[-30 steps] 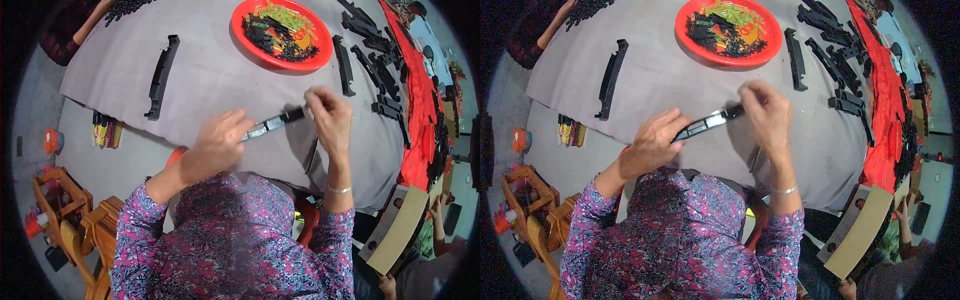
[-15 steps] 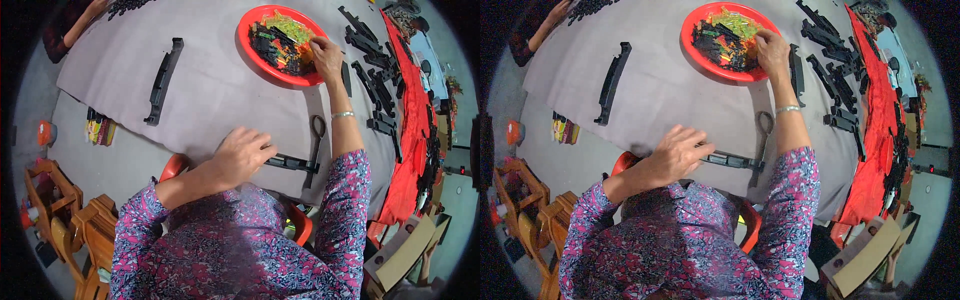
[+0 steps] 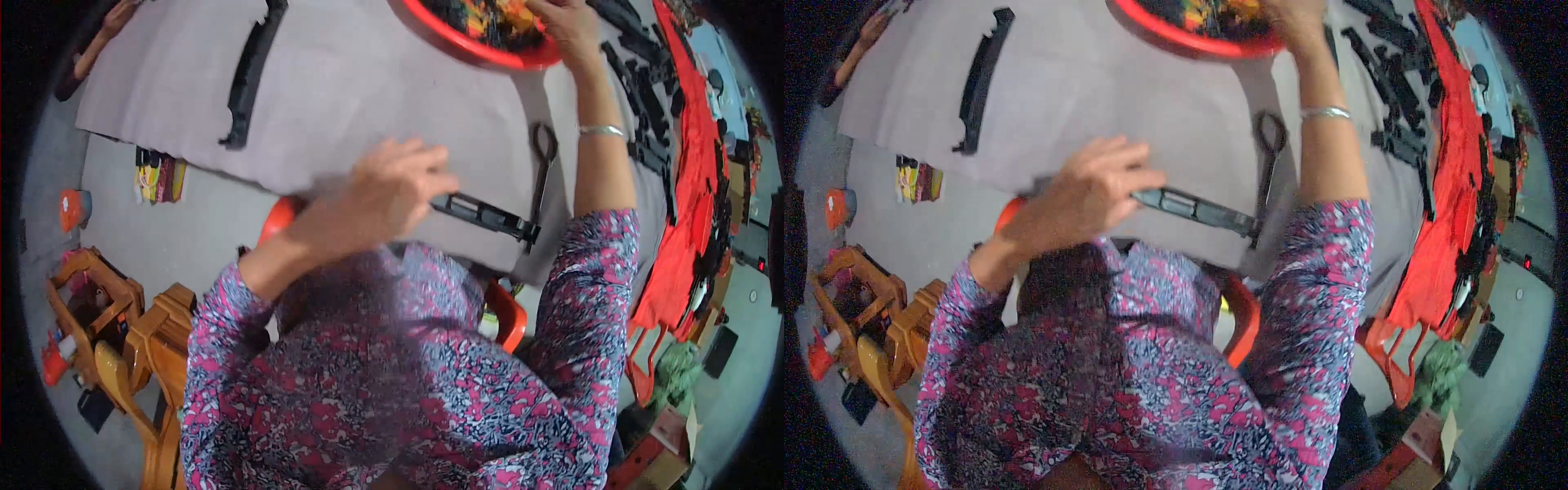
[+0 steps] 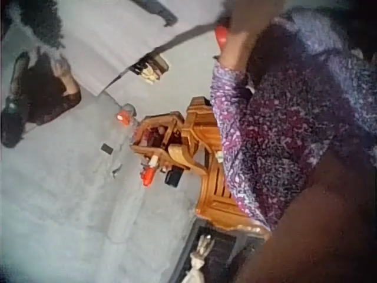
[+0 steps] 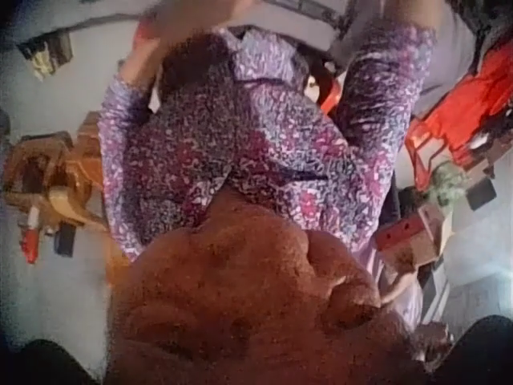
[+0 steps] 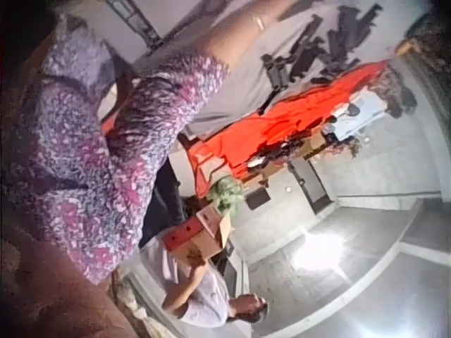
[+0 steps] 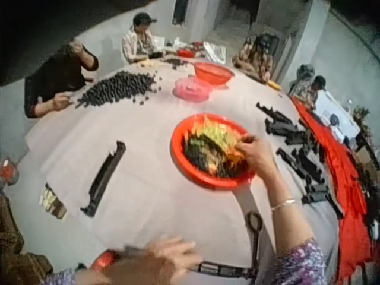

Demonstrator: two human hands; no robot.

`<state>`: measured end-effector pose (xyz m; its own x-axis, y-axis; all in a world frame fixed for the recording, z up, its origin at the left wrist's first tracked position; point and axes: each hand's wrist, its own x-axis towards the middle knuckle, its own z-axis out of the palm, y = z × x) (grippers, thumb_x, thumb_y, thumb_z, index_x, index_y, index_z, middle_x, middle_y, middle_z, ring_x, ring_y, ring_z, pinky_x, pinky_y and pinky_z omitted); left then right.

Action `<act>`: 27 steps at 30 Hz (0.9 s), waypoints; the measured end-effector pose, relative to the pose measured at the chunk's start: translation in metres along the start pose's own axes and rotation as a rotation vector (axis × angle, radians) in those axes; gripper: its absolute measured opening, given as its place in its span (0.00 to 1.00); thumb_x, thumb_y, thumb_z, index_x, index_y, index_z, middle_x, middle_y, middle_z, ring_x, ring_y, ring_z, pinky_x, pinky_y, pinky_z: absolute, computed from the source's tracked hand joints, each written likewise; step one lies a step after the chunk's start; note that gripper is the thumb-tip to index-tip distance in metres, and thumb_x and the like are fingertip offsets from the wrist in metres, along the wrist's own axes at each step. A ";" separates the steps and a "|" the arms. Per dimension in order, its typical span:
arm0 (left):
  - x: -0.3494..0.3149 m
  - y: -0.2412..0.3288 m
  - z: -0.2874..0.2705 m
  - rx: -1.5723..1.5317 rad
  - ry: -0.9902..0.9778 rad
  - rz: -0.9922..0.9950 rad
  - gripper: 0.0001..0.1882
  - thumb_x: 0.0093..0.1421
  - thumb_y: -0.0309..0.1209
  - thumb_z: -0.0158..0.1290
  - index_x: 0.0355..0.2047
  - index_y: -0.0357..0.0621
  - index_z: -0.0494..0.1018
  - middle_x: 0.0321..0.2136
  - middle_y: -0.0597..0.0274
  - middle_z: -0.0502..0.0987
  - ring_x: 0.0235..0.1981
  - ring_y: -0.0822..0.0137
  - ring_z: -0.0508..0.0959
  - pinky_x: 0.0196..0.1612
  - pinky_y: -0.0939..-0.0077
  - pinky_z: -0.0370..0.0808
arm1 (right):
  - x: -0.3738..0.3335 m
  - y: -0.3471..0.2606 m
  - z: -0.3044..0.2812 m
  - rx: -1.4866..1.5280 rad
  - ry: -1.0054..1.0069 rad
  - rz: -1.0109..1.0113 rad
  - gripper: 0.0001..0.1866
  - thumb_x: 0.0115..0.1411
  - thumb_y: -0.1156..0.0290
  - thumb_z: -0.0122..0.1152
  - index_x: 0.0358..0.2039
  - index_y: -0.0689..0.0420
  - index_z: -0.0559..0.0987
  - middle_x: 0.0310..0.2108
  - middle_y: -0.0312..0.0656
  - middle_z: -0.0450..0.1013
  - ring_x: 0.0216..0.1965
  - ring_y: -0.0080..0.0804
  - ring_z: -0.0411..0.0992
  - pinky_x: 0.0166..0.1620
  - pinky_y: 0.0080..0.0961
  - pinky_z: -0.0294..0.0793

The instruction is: The person installs internal components into black plastic housings using a metal hook tool, manipulating small plastic parts and metal springs from a red tray into the housings.

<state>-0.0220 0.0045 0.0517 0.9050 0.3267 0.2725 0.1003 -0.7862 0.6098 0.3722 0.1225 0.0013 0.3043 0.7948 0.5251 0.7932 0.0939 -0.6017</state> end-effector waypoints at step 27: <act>-0.003 -0.006 -0.001 -0.114 -0.035 0.028 0.18 0.47 0.28 0.61 0.40 0.36 0.75 0.31 0.54 0.72 0.38 0.50 0.74 0.42 0.58 0.71 | -0.244 -0.260 -0.075 -0.110 -0.310 0.167 0.06 0.50 0.76 0.66 0.30 0.57 0.81 0.25 0.41 0.71 0.30 0.41 0.72 0.35 0.35 0.69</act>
<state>-0.0254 0.0086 0.0483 0.9209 0.2855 0.2654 0.0291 -0.7293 0.6836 0.1319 -0.1407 0.0748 0.2734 0.9393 0.2073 0.8030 -0.1042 -0.5869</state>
